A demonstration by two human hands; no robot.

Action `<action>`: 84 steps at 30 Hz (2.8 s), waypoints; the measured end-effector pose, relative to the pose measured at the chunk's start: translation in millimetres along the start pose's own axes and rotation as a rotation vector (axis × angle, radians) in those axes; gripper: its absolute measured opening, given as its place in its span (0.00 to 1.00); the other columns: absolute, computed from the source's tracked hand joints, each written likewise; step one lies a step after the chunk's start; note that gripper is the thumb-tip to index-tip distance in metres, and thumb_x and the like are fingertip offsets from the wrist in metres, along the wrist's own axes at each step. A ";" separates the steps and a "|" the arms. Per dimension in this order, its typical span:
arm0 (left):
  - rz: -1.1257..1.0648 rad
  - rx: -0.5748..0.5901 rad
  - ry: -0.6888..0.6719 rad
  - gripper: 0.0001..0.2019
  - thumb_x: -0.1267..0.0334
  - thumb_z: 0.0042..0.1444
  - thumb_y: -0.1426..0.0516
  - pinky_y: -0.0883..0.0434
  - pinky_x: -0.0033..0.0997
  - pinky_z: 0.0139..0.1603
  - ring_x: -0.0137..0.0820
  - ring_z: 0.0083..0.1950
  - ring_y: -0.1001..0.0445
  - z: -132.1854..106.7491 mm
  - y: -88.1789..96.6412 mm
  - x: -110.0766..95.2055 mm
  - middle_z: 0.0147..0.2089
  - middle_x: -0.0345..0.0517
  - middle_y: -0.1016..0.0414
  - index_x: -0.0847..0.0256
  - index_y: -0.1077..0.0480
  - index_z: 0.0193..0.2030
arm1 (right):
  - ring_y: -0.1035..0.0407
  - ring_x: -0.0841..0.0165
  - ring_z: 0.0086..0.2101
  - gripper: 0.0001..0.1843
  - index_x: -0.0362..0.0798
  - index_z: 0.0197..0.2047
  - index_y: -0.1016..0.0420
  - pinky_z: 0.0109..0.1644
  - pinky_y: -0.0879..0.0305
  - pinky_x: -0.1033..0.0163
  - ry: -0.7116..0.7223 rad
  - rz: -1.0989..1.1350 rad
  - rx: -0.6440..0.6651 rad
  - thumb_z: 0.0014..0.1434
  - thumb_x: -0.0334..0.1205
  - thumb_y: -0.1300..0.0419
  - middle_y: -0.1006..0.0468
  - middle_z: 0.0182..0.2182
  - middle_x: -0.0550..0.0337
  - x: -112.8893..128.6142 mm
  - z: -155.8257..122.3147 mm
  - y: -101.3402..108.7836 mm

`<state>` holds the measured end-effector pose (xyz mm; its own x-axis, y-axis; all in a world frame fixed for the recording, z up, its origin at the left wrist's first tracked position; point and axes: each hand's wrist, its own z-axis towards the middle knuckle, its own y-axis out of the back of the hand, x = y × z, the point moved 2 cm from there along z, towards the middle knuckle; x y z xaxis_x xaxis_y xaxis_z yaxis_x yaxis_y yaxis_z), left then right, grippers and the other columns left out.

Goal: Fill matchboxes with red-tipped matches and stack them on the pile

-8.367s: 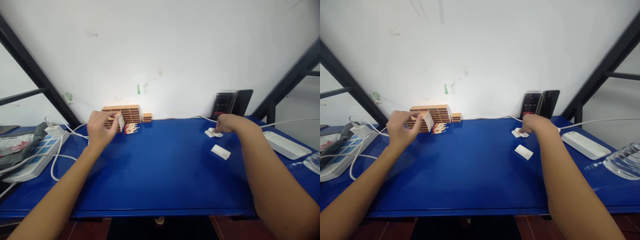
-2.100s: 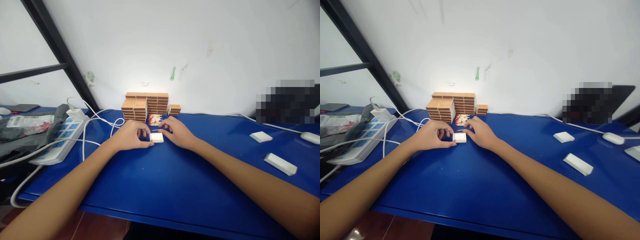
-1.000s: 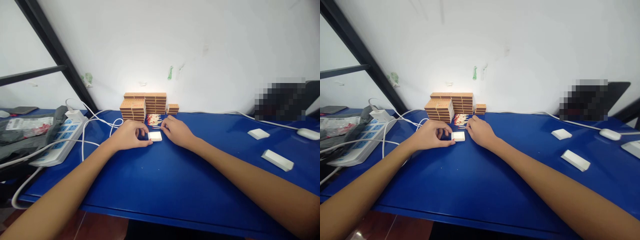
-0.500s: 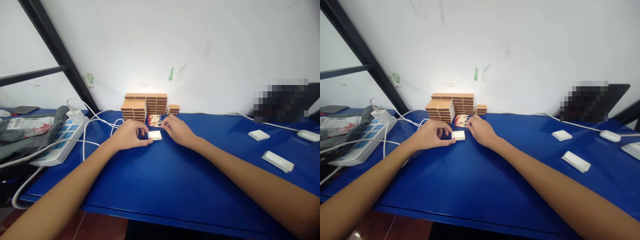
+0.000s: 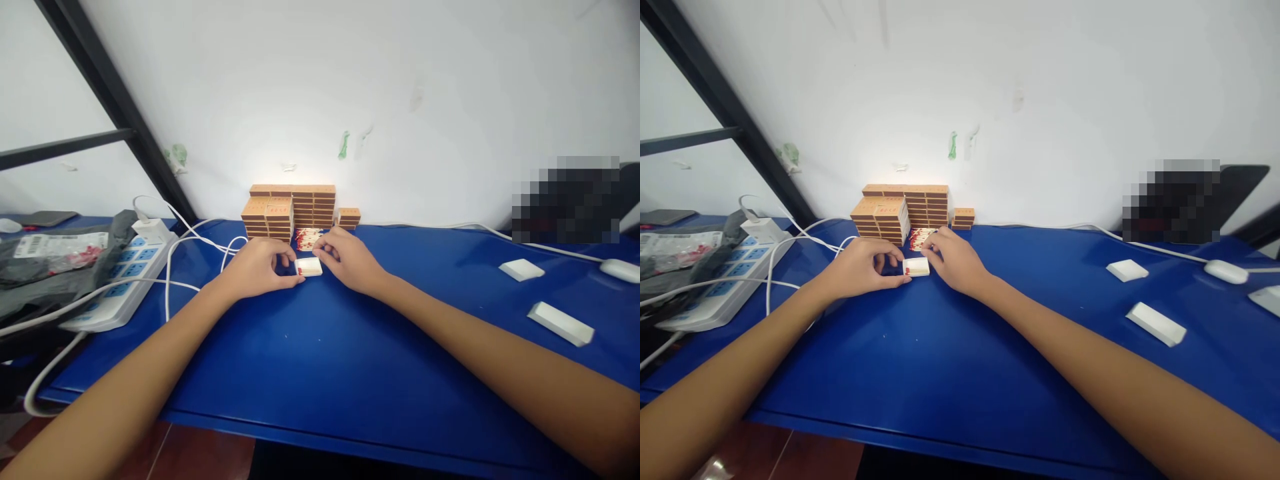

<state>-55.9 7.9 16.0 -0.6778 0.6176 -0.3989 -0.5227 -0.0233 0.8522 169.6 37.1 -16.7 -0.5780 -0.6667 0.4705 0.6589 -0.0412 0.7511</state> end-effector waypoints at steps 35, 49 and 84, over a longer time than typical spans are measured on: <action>0.013 0.014 0.035 0.15 0.49 0.52 0.29 0.32 0.30 0.33 0.29 0.30 0.24 -0.7 2.8 -3.1 0.34 0.39 0.19 0.57 0.19 0.39 | 0.29 0.64 0.40 0.07 0.49 0.46 0.19 0.44 0.35 0.60 -0.025 -0.100 0.008 0.71 0.35 0.41 0.27 0.42 0.54 -13.5 -2.7 -4.9; 0.013 0.044 0.018 0.13 0.51 0.53 0.29 0.33 0.29 0.32 0.29 0.31 0.25 -1.1 2.5 -4.8 0.33 0.39 0.19 0.57 0.19 0.38 | 0.28 0.63 0.40 0.02 0.49 0.43 0.24 0.45 0.35 0.58 -0.098 -0.117 0.052 0.69 0.37 0.38 0.26 0.43 0.54 -17.2 -2.8 0.8; -0.050 0.064 0.018 0.14 0.50 0.52 0.29 0.32 0.28 0.30 0.28 0.28 0.27 -2.7 0.5 -9.3 0.32 0.39 0.20 0.57 0.19 0.38 | 0.29 0.64 0.38 0.06 0.48 0.41 0.24 0.44 0.35 0.59 -0.063 -0.168 0.185 0.73 0.38 0.40 0.26 0.42 0.54 -15.7 0.7 5.7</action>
<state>-51.3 0.1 19.3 -0.6608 0.6028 -0.4471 -0.5226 0.0580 0.8506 182.2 47.9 -19.5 -0.7047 -0.6138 0.3558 0.4552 -0.0065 0.8904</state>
